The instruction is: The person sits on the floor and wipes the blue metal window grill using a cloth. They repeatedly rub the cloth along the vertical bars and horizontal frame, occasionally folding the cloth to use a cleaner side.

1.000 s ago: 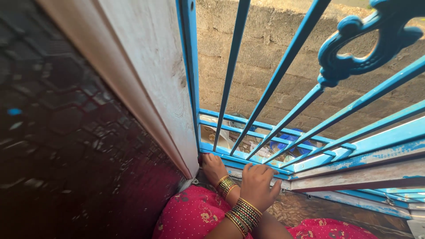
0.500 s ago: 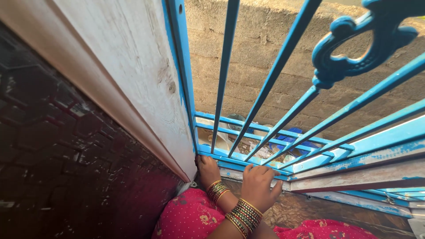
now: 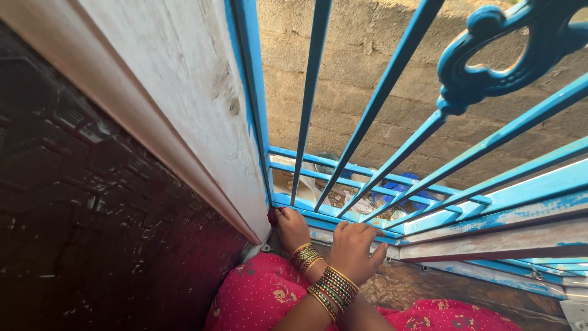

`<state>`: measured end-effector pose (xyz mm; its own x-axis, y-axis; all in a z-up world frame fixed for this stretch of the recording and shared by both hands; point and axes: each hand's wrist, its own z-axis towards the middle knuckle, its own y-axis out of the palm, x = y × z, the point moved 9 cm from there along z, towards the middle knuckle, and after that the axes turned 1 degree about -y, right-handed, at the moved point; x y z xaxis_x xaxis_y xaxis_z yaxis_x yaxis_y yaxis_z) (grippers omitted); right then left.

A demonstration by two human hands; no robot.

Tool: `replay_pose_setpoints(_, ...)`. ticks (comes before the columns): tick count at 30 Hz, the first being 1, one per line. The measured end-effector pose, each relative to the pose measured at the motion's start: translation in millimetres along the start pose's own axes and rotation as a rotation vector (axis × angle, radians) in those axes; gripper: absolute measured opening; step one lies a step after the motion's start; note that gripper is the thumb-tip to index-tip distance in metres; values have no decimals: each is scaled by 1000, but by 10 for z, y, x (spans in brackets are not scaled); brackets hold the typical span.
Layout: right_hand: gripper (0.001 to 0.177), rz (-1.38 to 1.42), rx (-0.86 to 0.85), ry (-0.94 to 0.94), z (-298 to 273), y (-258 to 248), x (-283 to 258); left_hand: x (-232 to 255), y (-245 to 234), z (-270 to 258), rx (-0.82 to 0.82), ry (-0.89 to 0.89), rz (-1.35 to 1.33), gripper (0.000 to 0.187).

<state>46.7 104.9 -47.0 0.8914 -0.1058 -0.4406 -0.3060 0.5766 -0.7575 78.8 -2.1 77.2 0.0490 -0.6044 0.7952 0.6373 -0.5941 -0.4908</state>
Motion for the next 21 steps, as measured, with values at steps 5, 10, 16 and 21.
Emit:
replay_pose_setpoints(5, 23, 24, -188, -19, 238, -9, -154, 28, 22, 69, -50, -8, 7, 18)
replay_pose_setpoints(10, 16, 54, -165, -270, 84, -191, -177, 40, 3, 31, 5, 32, -15, 19)
replay_pose_setpoints(16, 31, -85, -97, -347, -68, 28, -16, -9, 34, 24, -18, 9, -12, 19)
replay_pose_setpoints(21, 37, -91, -134, -310, -129, 291, 189, 26, 3, 66, -23, 18, -4, 21)
